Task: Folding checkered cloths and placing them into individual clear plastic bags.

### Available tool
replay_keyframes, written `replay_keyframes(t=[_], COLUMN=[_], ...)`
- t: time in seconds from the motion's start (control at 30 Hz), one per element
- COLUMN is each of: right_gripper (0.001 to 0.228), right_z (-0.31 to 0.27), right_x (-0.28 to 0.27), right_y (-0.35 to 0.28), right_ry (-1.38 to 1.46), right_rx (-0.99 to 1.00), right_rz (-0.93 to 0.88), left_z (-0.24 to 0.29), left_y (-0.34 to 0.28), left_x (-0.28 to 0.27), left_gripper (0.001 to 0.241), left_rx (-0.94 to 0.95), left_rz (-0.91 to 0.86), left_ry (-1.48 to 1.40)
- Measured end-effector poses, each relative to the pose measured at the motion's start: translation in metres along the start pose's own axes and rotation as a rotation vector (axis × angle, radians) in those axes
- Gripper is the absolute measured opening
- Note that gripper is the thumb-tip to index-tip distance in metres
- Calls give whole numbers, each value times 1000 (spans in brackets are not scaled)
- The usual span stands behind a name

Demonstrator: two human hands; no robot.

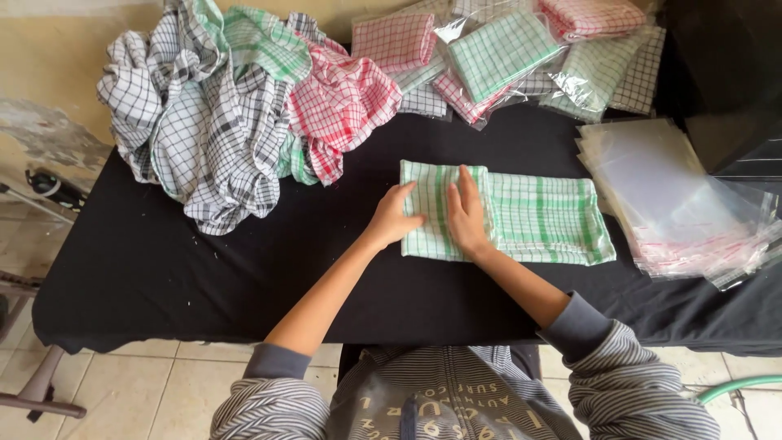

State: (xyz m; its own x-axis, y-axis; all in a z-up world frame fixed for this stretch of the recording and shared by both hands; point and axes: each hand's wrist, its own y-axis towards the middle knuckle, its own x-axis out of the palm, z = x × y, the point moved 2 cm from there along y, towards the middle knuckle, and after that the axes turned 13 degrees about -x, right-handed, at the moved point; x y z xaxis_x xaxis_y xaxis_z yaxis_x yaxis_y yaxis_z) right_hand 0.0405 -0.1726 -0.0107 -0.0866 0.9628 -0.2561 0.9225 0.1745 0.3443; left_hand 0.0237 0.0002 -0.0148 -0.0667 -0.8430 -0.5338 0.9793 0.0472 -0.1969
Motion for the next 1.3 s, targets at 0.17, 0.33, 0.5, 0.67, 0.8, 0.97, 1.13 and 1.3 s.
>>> replay_keyframes(t=[0.17, 0.33, 0.5, 0.67, 0.8, 0.97, 1.13, 1.3], right_gripper=[60, 63, 77, 80, 84, 88, 93, 97], right_z=[-4, 52, 44, 40, 53, 69, 104, 184], right_x=[-5, -18, -38, -64, -88, -117, -147, -173], right_y=[-3, 15, 0, 1, 5, 13, 21, 44], right_ry=[105, 683, 1075, 1012, 967, 912, 838, 765], right_rx=[113, 277, 324, 376, 431, 496, 566, 632], right_rz=[68, 186, 292, 281, 287, 291, 289, 283], left_z=[25, 62, 93, 125, 102, 82, 64, 62], left_y=[-12, 7, 31, -5, 11, -5, -2, 3], left_x=[-3, 21, 75, 76, 82, 72, 93, 111], left_gripper=[89, 86, 87, 80, 52, 57, 62, 73], left_rx=[71, 223, 380, 419, 651, 576, 542, 524], left_rz=[15, 31, 67, -194, 68, 0, -89, 0], left_ry=[81, 72, 22, -229, -168, 145, 275, 483])
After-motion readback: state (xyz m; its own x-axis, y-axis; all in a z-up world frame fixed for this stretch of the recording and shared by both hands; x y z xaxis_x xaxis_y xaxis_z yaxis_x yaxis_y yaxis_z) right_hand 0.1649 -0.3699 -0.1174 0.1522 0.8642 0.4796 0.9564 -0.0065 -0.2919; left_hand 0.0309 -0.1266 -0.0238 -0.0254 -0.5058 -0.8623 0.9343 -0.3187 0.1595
